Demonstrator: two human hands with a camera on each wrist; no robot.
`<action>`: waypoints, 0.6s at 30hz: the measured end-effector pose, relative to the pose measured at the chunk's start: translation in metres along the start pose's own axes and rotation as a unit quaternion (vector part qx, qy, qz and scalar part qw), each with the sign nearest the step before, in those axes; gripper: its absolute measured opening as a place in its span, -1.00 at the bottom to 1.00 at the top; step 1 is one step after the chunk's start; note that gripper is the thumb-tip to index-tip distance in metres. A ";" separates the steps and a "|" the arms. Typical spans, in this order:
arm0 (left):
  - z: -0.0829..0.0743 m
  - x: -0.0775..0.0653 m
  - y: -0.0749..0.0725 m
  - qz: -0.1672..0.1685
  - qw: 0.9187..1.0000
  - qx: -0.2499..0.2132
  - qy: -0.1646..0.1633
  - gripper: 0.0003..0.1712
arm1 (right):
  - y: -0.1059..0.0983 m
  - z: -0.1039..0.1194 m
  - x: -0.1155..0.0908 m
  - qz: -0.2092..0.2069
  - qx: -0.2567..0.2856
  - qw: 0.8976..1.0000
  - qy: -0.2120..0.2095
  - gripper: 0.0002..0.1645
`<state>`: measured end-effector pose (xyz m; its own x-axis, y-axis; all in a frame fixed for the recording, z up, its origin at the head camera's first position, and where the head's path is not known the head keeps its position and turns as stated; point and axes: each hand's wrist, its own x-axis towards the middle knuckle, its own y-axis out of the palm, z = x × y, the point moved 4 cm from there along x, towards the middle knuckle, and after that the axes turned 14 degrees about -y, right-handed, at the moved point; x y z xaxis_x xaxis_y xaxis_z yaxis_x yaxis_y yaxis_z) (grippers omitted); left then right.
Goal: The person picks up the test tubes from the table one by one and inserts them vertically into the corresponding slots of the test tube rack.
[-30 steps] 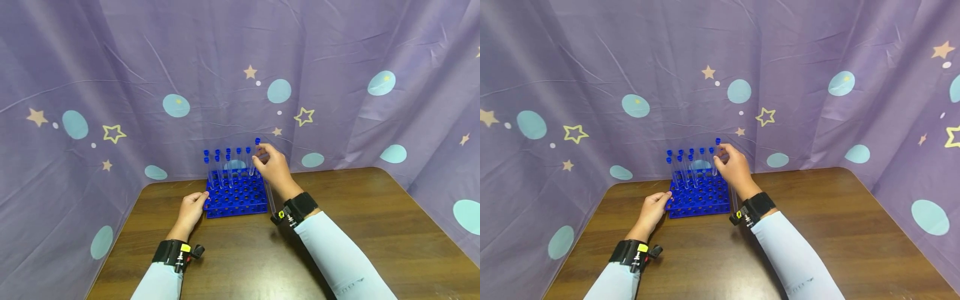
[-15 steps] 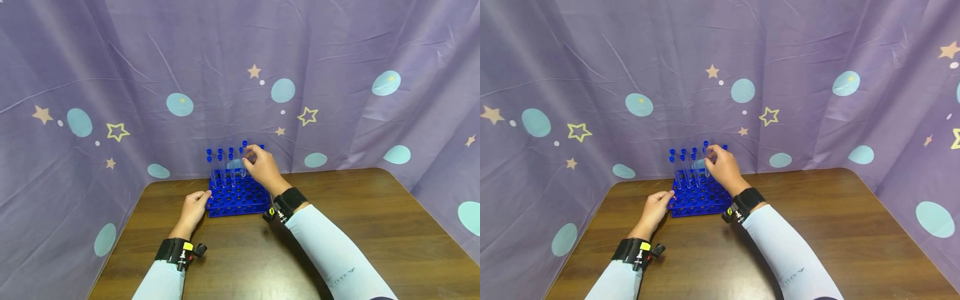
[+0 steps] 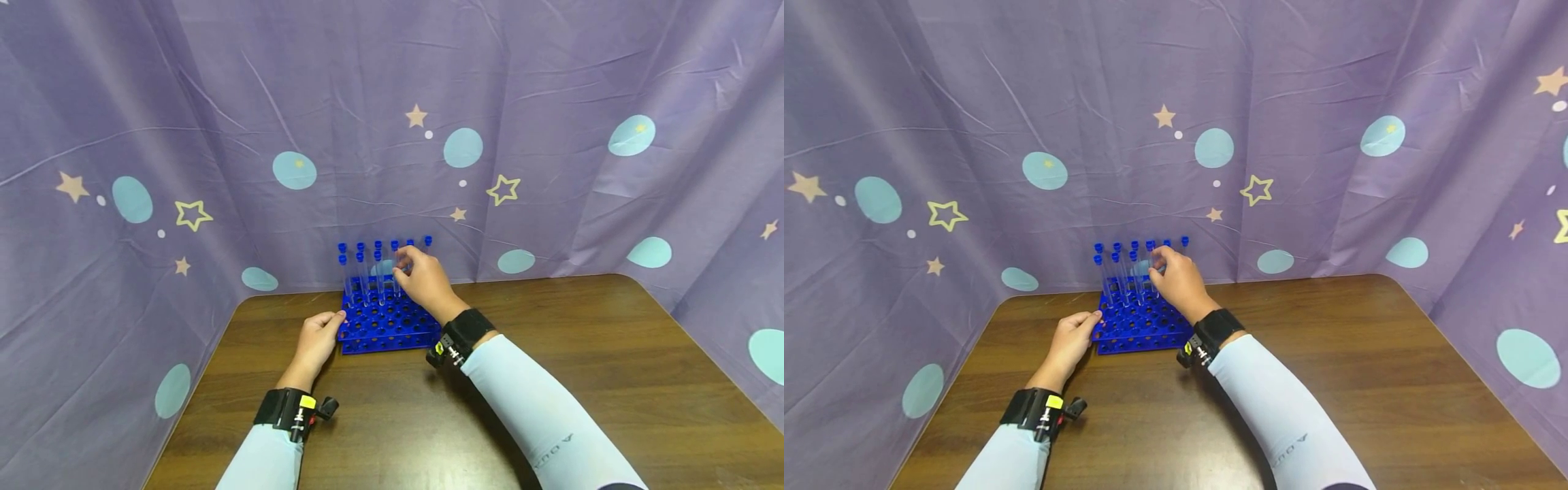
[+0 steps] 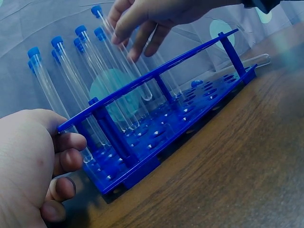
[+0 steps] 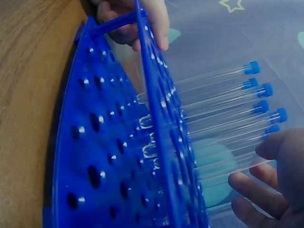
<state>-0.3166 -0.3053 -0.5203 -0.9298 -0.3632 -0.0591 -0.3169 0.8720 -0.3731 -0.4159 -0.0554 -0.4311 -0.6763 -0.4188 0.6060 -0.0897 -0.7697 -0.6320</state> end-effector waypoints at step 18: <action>0.001 0.000 0.000 0.002 1.000 0.004 -0.008 -0.56 | 0.012 -0.006 -0.008 0.016 -0.013 1.000 0.019 -0.59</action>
<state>-0.3166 -0.3055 -0.5213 -0.9279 -0.3653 -0.0745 -0.3122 0.8706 -0.3803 -0.4160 -0.0587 -0.4459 -0.7062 -0.4248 0.5664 -0.0863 -0.7423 -0.6645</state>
